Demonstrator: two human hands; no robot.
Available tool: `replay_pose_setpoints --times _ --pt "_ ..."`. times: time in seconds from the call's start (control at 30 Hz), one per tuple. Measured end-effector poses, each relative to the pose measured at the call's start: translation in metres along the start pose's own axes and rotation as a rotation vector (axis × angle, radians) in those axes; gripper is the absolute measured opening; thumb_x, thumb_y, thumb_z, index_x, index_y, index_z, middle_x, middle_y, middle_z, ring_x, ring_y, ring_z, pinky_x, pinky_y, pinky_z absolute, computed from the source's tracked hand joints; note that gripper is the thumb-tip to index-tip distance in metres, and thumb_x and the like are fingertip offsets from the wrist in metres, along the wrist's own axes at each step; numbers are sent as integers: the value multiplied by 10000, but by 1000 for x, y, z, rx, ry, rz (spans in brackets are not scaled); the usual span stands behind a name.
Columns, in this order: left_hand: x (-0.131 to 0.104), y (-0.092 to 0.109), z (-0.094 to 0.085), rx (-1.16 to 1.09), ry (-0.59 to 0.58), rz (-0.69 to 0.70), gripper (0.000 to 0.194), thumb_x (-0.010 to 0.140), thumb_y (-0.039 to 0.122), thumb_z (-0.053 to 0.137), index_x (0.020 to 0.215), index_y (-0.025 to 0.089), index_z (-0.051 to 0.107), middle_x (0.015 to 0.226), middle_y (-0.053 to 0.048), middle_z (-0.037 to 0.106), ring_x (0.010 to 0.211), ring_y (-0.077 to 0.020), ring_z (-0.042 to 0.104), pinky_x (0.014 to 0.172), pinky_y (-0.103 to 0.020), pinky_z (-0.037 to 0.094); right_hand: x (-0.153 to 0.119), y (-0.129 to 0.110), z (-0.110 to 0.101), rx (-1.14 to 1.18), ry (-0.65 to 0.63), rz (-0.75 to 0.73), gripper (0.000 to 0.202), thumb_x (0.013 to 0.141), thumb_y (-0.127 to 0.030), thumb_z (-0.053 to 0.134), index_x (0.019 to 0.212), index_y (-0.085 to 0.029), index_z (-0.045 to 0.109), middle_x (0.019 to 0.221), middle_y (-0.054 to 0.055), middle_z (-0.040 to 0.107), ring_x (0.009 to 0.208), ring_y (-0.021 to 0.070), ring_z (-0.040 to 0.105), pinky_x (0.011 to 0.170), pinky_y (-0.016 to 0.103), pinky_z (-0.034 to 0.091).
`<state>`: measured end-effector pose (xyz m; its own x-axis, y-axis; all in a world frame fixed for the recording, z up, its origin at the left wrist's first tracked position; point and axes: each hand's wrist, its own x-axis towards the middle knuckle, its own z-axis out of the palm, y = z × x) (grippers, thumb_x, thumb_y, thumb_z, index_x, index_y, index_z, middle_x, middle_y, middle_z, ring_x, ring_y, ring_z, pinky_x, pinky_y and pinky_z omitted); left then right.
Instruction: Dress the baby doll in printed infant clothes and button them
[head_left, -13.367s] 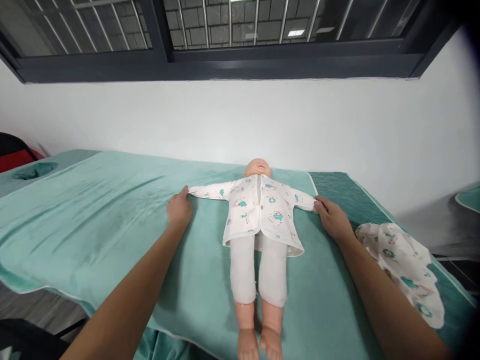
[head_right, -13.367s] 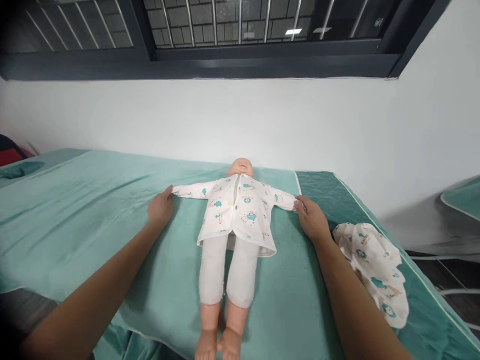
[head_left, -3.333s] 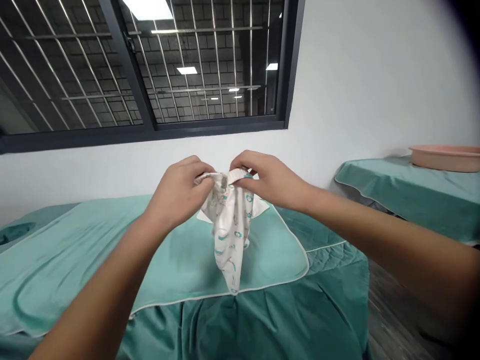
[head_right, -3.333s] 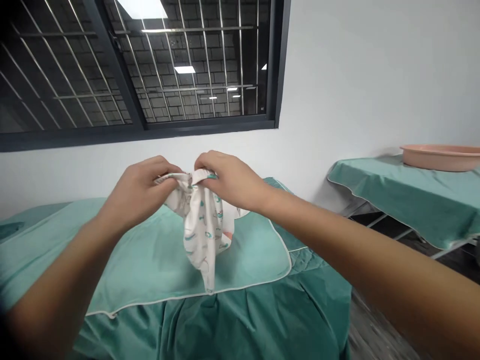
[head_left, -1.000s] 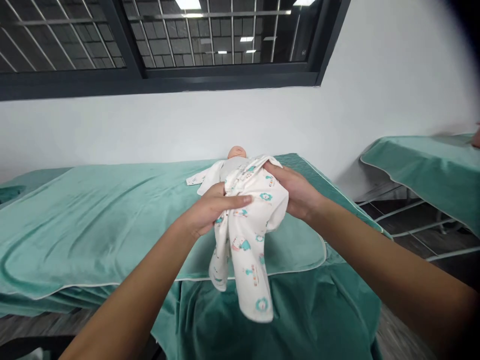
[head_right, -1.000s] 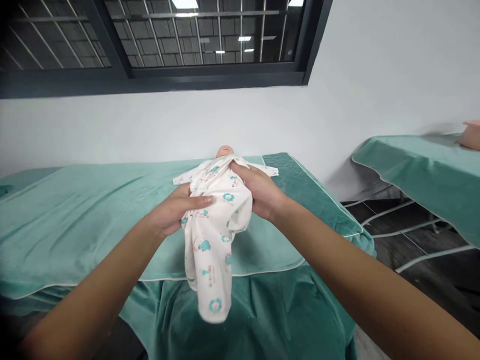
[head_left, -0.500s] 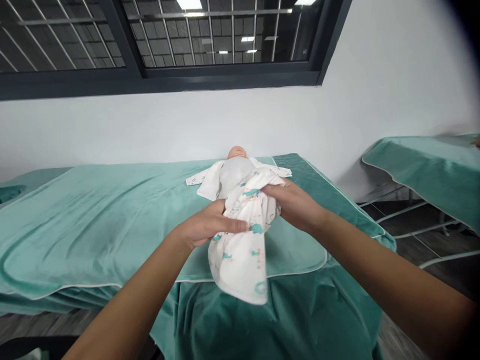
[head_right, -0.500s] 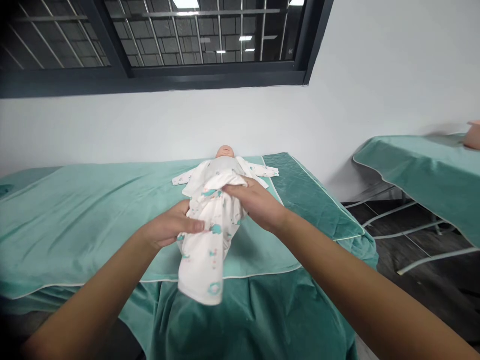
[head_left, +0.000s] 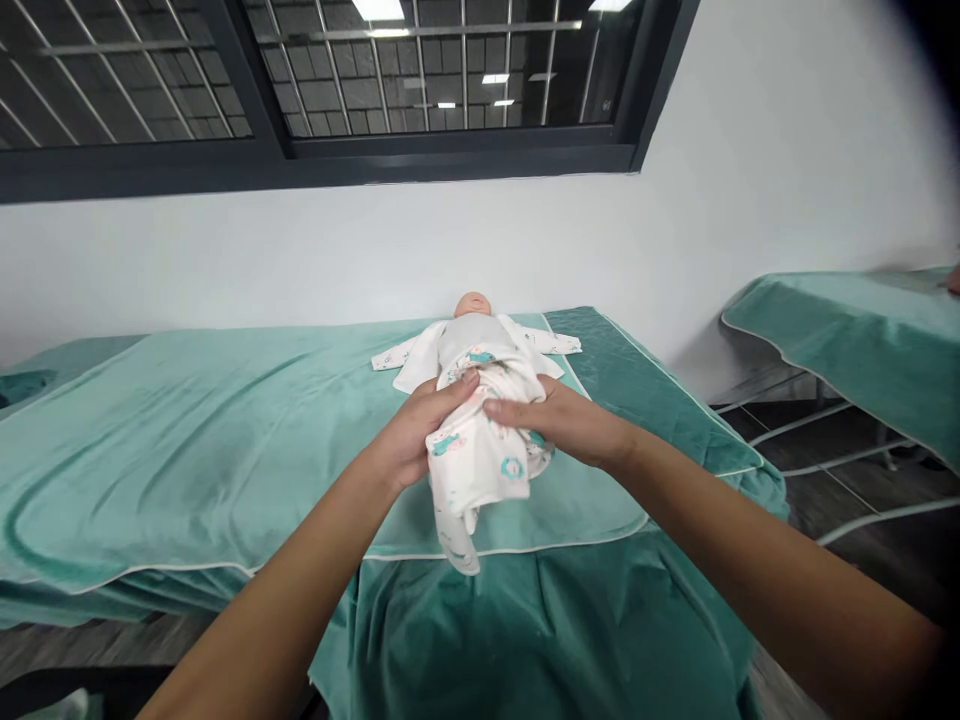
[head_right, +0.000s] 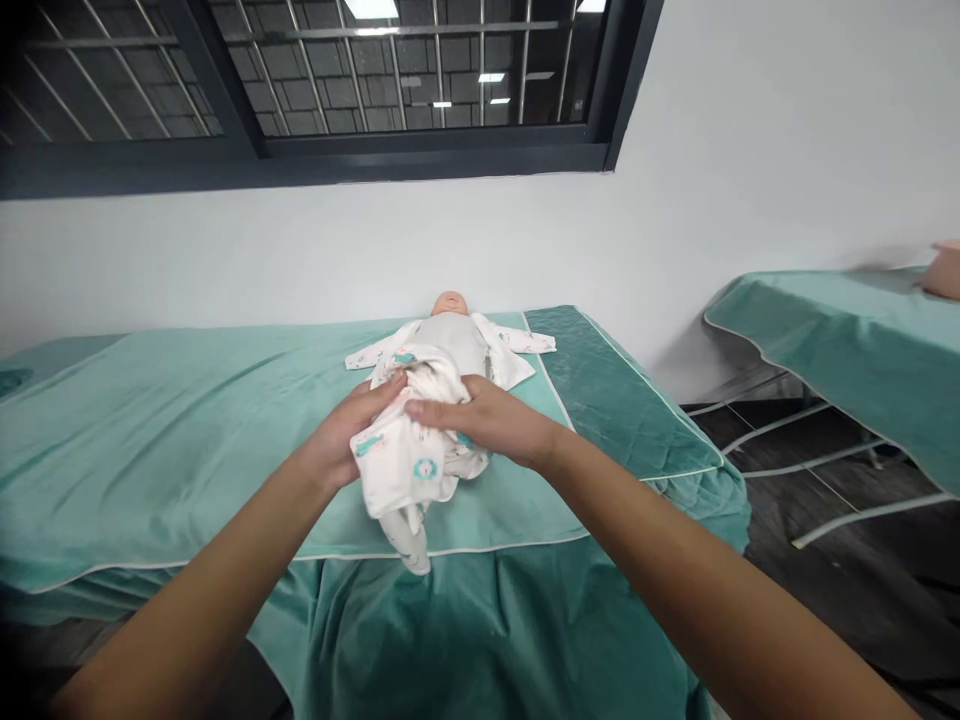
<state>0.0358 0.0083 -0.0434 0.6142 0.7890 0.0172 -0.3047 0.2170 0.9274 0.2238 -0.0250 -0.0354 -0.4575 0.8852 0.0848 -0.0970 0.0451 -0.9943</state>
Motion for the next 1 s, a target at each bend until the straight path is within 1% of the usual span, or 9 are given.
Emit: replay_pose_setpoints --times 0.07,0.17,0.27,0.43,0.63,0.73,0.87,0.93,1.0 --pt "-3 -2 -7 40 -84 -59 495 772 400 761 1178 131 672 1031 -140 741 865 -247 714 728 -298 557 2 3 0 128 111 -73 347 808 -396 725 1085 -188 702 998 55 744 930 213 677 816 324 523" --pt "-5 -5 -13 70 -172 -116 581 682 292 837 1211 131 660 1047 -142 741 882 -258 713 738 -297 555 4 6 2 341 162 -60 337 803 -350 694 1106 -203 693 994 50 750 934 233 685 836 346 532" --pt "-3 -6 -5 -17 -61 4 528 749 321 784 1231 148 651 1043 -126 746 929 -270 713 811 -328 551 6 6 8 463 190 -90 369 835 -376 630 1170 -225 665 1022 43 747 960 242 686 861 360 536" --pt "7 0 19 -199 83 155 433 855 393 674 1228 176 644 1077 -87 738 980 -238 702 914 -340 528 8 10 18 471 138 -151 463 885 -496 585 1261 -228 622 1084 60 730 999 241 680 885 374 537" --pt "8 -2 19 -187 94 108 436 859 404 667 1232 180 643 1040 -89 743 912 -229 713 860 -331 545 2 23 8 321 -2 -38 542 706 -375 822 1191 -190 668 1082 87 730 966 240 687 860 354 544" --pt "2 -11 9 -114 94 31 441 841 426 689 1186 153 669 1014 -113 745 886 -235 712 801 -319 554 2 20 1 284 68 -70 440 725 -347 812 1119 -189 696 1063 77 734 950 216 685 862 334 536" --pt "-4 -15 -2 -9 -73 -94 414 789 363 758 1122 126 691 954 -115 744 824 -212 703 746 -286 544 7 16 -5 312 204 -135 322 784 -377 760 1038 -185 714 985 62 741 836 185 682 765 293 534" --pt "-3 -13 -1 -9 -104 -80 390 755 296 792 1089 121 696 888 -92 738 765 -186 689 740 -276 537 9 18 -5 342 216 -120 312 791 -393 751 1018 -182 716 921 53 739 774 176 671 720 287 530" --pt "0 -10 1 -65 -45 -12 349 757 295 789 1047 121 701 816 -60 720 705 -154 663 729 -261 529 10 21 -4 373 201 -140 311 802 -394 741 1026 -179 716 908 51 734 779 180 667 744 300 531"
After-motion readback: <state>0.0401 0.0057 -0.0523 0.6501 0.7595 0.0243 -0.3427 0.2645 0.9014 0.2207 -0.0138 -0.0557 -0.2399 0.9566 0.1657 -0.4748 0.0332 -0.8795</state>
